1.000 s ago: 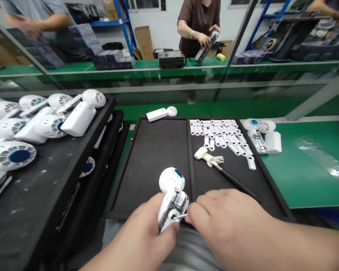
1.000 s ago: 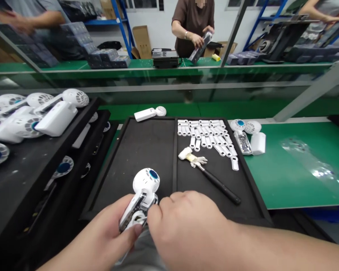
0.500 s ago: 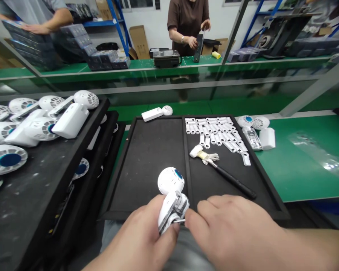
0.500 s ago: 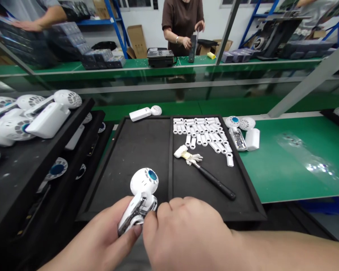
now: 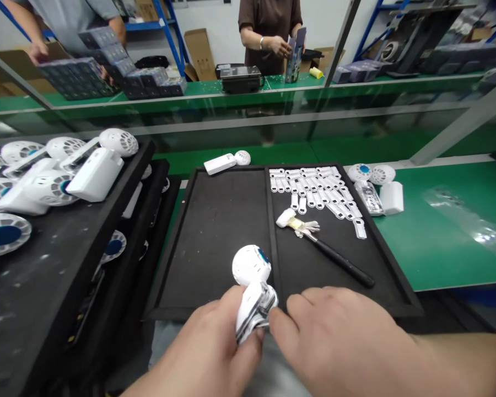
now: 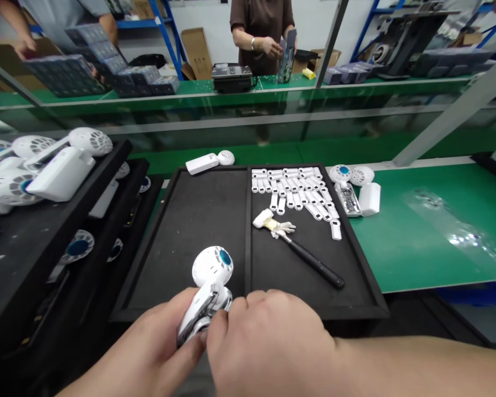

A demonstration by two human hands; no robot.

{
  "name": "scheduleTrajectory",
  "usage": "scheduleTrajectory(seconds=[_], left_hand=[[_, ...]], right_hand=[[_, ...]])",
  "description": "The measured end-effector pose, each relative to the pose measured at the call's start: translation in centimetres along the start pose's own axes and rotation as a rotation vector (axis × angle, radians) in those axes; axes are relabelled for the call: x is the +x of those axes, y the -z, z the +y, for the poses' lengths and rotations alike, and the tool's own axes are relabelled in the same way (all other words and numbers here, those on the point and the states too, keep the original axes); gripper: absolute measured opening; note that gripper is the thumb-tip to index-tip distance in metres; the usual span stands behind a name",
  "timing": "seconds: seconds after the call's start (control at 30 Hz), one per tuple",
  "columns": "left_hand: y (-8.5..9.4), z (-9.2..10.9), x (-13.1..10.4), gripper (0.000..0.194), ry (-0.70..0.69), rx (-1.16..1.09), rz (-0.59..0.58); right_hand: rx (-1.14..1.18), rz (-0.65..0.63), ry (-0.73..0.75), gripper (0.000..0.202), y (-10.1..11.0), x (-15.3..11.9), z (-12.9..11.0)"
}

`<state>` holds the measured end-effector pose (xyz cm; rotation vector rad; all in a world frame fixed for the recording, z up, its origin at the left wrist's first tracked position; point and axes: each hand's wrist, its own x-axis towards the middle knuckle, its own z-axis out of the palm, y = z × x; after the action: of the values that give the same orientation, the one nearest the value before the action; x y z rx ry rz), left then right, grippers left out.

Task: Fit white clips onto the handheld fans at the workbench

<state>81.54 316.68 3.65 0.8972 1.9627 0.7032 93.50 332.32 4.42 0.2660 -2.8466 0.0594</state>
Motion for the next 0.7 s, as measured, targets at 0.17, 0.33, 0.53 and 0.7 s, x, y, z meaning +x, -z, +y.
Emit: scheduleTrajectory(seconds=[0.17,0.33,0.53,0.7], left_hand=[[-0.1,-0.2,0.1,0.007,0.033,-0.063,-0.011],[0.3,-1.1,0.2,0.017,0.132,-0.552,0.005],[0.5,-2.4,0.2,0.026,0.125,-0.962,0.127],[1.0,-3.2,0.1,0.038,0.042,-0.985,0.248]], right_hand=[[0.052,-0.037,-0.015,0.012,0.1,0.1,0.2],[0.206,-0.068,-0.179,0.011,-1.9,-0.1,2.3],[0.197,-0.15,-0.344,0.03,-9.9,2.1,2.3],[-0.022,0.032,-0.51,0.035,-11.6,-0.6,5.1]])
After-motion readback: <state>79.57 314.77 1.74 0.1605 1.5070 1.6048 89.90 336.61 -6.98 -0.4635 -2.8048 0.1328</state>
